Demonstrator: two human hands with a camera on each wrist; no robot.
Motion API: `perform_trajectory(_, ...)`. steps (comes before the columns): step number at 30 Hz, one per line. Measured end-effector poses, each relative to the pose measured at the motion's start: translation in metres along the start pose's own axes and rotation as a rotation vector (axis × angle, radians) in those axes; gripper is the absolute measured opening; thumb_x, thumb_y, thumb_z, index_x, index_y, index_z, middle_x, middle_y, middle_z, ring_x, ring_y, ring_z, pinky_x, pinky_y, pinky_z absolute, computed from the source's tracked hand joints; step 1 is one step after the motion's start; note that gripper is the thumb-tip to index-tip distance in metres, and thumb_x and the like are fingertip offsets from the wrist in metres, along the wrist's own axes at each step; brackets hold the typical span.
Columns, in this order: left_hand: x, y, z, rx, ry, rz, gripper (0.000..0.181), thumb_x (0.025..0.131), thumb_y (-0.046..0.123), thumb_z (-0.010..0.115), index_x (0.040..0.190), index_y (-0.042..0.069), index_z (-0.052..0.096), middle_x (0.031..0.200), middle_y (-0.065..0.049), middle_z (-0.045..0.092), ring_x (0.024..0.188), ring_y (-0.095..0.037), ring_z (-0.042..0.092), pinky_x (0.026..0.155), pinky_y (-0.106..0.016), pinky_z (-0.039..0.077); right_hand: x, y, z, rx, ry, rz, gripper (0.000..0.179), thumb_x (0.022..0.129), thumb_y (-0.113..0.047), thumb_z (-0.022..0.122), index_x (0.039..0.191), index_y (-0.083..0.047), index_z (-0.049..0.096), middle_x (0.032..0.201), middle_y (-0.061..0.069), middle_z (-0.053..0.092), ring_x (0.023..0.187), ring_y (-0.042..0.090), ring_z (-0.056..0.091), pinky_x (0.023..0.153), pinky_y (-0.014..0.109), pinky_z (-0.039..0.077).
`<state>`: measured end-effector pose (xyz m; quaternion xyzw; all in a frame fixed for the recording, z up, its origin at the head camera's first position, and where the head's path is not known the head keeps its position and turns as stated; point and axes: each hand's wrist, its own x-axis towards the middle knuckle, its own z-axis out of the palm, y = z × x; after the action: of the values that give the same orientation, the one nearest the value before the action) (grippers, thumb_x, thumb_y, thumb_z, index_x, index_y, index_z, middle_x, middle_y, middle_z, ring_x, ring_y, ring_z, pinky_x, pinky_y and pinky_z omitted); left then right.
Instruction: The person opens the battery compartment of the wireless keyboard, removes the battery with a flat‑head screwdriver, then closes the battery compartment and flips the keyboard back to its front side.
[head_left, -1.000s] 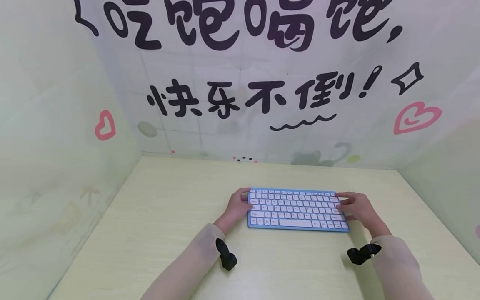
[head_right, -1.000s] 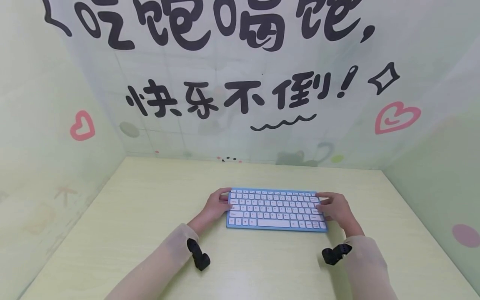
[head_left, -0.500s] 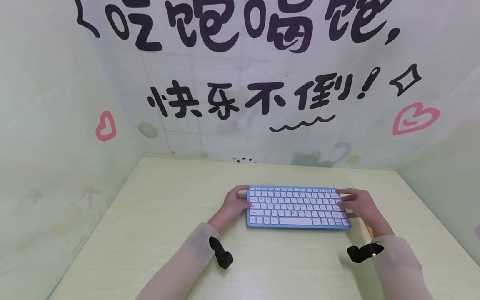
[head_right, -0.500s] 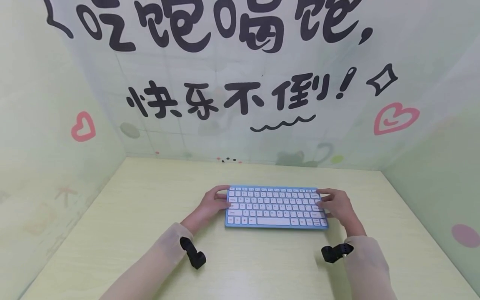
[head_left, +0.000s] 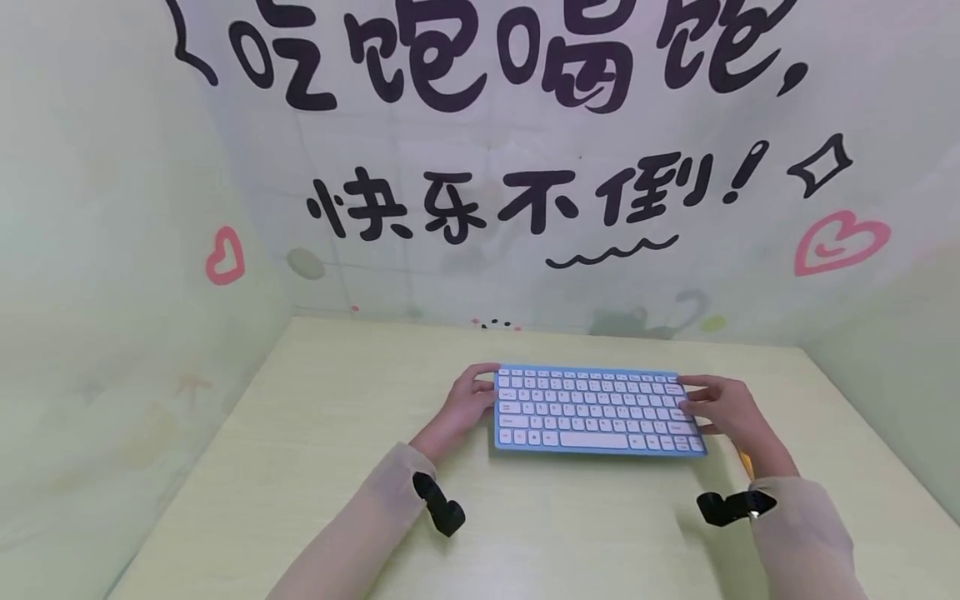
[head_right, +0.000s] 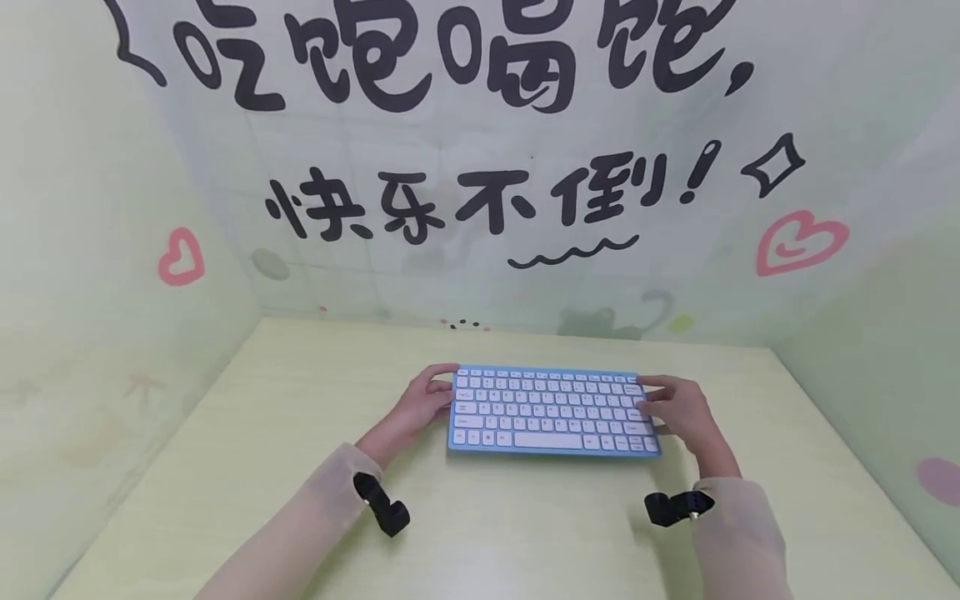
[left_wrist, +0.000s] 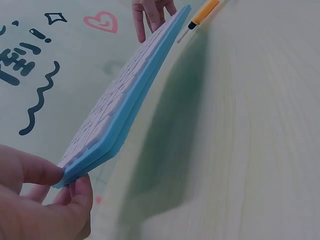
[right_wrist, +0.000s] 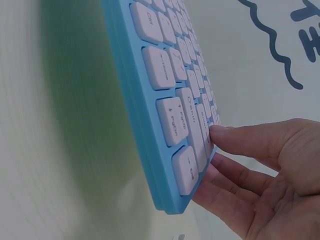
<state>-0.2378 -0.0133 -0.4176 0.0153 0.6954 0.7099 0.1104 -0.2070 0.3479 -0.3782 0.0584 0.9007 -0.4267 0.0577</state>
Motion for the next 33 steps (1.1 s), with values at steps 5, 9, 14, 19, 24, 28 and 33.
perform_trajectory(5,-0.005,0.001,-0.001,-0.084,0.019,-0.009,0.044,0.091,-0.004,0.047,0.132,0.013,0.049,0.111,-0.015,0.059,0.094,-0.021,0.06,0.082,-0.036,0.048,-0.002,-0.004,0.004,0.012,0.005,0.0,0.054,0.085,-0.002,0.062,0.132,0.011,0.039,0.115,0.036,0.048,0.082,0.023,0.059,0.066,0.04,0.053)
perform_trajectory(9,-0.009,0.003,-0.002,-0.156,0.033,-0.024,0.045,0.091,-0.002,0.048,0.132,0.015,0.049,0.115,-0.014,0.06,0.095,-0.019,0.061,0.084,-0.036,0.048,-0.001,-0.008,0.004,-0.014,0.027,0.013,0.052,0.086,-0.002,0.06,0.133,0.008,0.039,0.116,0.035,0.048,0.084,0.025,0.058,0.067,0.04,0.053)
perform_trajectory(14,-0.012,0.009,-0.001,-0.196,0.042,-0.019,0.046,0.091,0.0,0.047,0.134,0.017,0.047,0.113,-0.012,0.062,0.087,-0.018,0.063,0.078,-0.035,0.05,-0.002,-0.013,0.003,0.007,0.033,0.04,0.054,0.087,-0.005,0.061,0.135,0.005,0.038,0.12,0.034,0.045,0.089,0.028,0.056,0.071,0.041,0.052)
perform_trajectory(19,-0.014,0.015,-0.002,-0.17,0.004,-0.025,0.046,0.093,0.005,0.047,0.135,0.022,0.045,0.112,-0.01,0.061,0.082,-0.019,0.063,0.073,-0.036,0.051,-0.002,-0.012,0.002,0.024,0.025,0.06,0.054,0.087,-0.007,0.061,0.135,0.004,0.038,0.119,0.032,0.046,0.087,0.027,0.056,0.071,0.04,0.052)
perform_trajectory(24,-0.015,0.017,-0.003,-0.136,-0.041,-0.039,0.047,0.095,0.006,0.043,0.138,0.024,0.041,0.113,-0.011,0.059,0.081,-0.02,0.063,0.069,-0.035,0.052,-0.002,-0.008,0.004,0.058,0.021,0.076,0.055,0.087,-0.006,0.061,0.136,0.004,0.038,0.116,0.03,0.048,0.082,0.021,0.057,0.07,0.039,0.053)
perform_trajectory(28,-0.017,0.015,-0.004,-0.177,-0.067,-0.058,0.049,0.095,0.004,0.042,0.14,0.024,0.038,0.112,-0.014,0.06,0.083,-0.022,0.063,0.07,-0.035,0.053,-0.002,-0.006,0.008,0.073,0.025,0.082,0.054,0.086,-0.004,0.062,0.134,0.005,0.039,0.111,0.027,0.052,0.078,0.018,0.057,0.069,0.038,0.053)
perform_trajectory(33,-0.018,0.019,-0.007,-0.215,-0.122,-0.052,0.05,0.096,0.004,0.04,0.142,0.022,0.032,0.114,-0.016,0.059,0.086,-0.022,0.063,0.072,-0.036,0.052,-0.002,-0.007,0.007,0.081,0.029,0.07,0.054,0.086,-0.004,0.062,0.133,0.007,0.039,0.11,0.028,0.053,0.076,0.016,0.058,0.067,0.038,0.053)
